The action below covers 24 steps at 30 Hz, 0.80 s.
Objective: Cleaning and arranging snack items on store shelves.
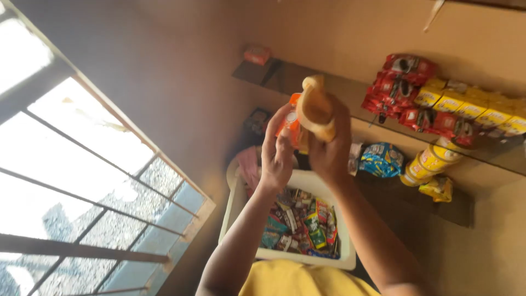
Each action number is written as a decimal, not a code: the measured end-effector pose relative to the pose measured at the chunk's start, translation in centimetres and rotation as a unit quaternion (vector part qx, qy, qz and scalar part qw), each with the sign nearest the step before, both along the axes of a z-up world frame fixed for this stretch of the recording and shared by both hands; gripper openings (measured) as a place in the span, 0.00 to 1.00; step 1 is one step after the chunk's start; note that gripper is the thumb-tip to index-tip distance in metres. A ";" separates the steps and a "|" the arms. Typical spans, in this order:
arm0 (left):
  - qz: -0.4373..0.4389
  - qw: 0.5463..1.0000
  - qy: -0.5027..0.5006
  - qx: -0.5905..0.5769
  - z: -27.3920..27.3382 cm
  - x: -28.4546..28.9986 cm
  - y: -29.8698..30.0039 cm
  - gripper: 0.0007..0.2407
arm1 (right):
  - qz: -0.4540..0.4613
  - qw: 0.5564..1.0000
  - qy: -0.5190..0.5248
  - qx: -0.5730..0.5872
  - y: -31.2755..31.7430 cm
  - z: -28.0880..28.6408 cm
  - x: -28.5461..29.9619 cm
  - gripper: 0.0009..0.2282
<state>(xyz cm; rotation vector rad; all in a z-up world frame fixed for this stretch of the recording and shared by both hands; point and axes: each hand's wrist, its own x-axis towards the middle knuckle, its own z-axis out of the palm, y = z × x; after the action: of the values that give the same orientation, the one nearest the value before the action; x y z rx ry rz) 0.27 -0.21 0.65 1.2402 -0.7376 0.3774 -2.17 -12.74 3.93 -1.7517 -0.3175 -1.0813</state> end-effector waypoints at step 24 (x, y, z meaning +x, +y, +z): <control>-0.100 0.991 -0.089 -0.012 8.5 -0.2 -1.5 0.28 | -0.040 0.978 -0.186 -0.090 -3.5 8.2 -0.4 0.23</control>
<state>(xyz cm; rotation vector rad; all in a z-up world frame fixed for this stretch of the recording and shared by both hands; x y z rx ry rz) 0.07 -1.67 9.14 1.1079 -0.9996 0.3322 -2.58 -16.29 12.15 -1.7243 -0.5943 -1.4810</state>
